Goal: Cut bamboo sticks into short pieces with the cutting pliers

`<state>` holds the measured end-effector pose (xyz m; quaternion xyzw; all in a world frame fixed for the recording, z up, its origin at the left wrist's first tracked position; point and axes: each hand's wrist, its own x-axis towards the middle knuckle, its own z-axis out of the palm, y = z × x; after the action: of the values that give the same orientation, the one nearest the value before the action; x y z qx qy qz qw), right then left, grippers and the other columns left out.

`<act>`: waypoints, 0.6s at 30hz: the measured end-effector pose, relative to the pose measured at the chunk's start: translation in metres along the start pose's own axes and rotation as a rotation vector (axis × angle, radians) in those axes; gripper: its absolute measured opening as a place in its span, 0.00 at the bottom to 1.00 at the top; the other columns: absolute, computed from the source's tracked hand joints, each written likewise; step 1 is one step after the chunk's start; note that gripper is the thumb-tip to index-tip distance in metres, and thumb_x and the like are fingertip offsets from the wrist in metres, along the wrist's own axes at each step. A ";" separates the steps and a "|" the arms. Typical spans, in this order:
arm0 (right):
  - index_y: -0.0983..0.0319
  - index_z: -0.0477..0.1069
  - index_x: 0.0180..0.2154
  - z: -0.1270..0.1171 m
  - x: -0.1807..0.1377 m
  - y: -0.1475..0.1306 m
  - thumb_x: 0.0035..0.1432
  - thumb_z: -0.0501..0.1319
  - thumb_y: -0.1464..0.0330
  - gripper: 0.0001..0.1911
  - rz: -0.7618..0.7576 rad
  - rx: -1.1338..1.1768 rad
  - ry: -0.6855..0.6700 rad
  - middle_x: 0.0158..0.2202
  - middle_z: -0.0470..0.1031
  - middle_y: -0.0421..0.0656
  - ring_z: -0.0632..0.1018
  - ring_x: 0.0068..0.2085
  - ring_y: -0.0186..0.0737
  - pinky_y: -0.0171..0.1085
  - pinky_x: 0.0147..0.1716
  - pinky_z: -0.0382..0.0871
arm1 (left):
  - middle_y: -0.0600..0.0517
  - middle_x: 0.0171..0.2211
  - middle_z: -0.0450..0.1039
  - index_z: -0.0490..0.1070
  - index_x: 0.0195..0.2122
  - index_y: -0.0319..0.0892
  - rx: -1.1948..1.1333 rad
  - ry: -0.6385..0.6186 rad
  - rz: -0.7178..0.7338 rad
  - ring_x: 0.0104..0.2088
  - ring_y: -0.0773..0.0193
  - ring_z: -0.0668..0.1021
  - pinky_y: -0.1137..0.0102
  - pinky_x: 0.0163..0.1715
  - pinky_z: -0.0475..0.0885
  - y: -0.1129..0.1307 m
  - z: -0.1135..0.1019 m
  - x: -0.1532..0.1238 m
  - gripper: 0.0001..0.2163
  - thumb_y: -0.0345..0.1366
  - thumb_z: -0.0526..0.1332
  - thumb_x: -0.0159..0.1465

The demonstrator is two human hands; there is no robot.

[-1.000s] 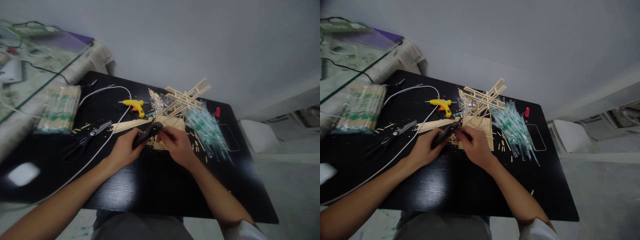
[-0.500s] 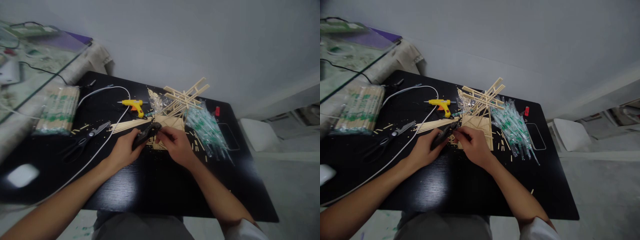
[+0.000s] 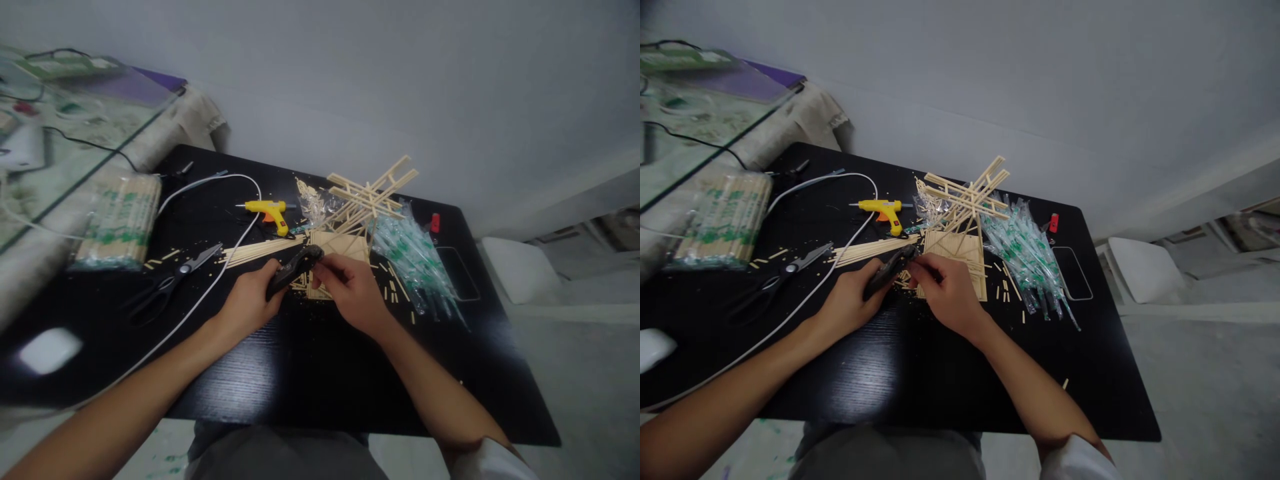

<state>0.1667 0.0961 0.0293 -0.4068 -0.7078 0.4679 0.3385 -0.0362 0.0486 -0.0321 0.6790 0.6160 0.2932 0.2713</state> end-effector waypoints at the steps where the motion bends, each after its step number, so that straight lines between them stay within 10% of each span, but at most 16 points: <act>1: 0.63 0.75 0.27 0.000 0.000 0.000 0.66 0.61 0.66 0.14 -0.001 0.003 0.002 0.23 0.73 0.37 0.68 0.24 0.31 0.32 0.26 0.59 | 0.55 0.26 0.69 0.64 0.35 0.45 0.008 -0.004 -0.003 0.24 0.64 0.72 0.71 0.28 0.62 0.000 0.000 0.000 0.02 0.35 0.57 0.64; 18: 0.61 0.70 0.36 0.005 0.000 0.008 0.57 0.71 0.59 0.15 0.091 0.220 0.030 0.27 0.78 0.39 0.79 0.29 0.36 0.34 0.30 0.70 | 0.54 0.26 0.71 0.64 0.35 0.44 0.025 0.066 0.026 0.26 0.62 0.75 0.71 0.29 0.65 -0.003 0.004 0.000 0.01 0.34 0.57 0.63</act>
<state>0.1642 0.0961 0.0196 -0.4058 -0.6279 0.5516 0.3699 -0.0355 0.0489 -0.0372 0.6801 0.6194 0.3114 0.2384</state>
